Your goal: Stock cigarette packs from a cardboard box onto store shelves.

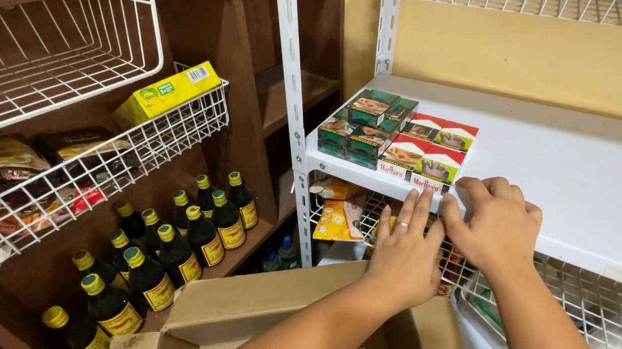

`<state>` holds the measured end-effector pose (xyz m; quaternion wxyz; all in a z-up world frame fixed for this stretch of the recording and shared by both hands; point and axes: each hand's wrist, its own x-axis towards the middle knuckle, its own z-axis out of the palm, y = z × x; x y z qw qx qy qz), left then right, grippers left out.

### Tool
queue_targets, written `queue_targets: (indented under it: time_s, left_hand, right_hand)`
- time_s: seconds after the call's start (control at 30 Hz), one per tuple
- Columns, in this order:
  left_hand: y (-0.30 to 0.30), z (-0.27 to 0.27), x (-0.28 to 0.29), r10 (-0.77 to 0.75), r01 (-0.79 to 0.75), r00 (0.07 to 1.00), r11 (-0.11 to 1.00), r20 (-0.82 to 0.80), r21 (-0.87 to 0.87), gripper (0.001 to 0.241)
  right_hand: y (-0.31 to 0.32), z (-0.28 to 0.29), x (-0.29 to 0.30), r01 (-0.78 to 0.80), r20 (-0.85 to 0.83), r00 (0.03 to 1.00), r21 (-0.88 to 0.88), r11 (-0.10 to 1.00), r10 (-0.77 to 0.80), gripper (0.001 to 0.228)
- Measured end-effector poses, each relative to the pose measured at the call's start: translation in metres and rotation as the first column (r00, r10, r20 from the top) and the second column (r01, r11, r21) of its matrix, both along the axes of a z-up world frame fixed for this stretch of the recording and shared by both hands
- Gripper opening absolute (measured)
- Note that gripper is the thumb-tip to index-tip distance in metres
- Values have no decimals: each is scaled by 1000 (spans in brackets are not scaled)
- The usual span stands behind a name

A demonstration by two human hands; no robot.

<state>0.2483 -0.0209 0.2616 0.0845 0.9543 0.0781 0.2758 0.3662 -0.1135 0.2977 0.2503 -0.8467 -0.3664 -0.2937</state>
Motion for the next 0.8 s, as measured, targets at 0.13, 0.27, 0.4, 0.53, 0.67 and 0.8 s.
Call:
queue_targets:
  time_s: [0.13, 0.27, 0.4, 0.53, 0.67, 0.8]
  left_hand:
    - [0, -3, 1, 2, -2, 1000, 1000, 21, 20, 86]
    - [2, -3, 4, 92, -86, 995, 977, -24, 196, 72]
    - [2, -4, 9, 153, -135, 987, 942, -37, 306, 49]
    - [-1, -2, 14, 172, -157, 985, 930, -16, 333, 46]
    - [-3, 5, 16, 218, -182, 974, 911, -58, 369, 49]
    - [-4, 7, 15, 219, -177, 973, 915, -78, 363, 47]
  right_hand:
    - [-1, 2, -2, 14, -12, 1000, -22, 1000, -14, 34]
    - [0, -1, -1, 9, 24, 1000, -5, 1000, -9, 33]
    - [-1, -4, 2, -16, 44, 999, 5, 1000, 16, 34]
    - [-2, -3, -1, 2, 17, 1000, -10, 1000, -2, 33]
    - [-2, -3, 0, -13, 27, 1000, 7, 1000, 13, 32]
    - [-2, -3, -3, 3, 9, 1000, 13, 1000, -3, 30]
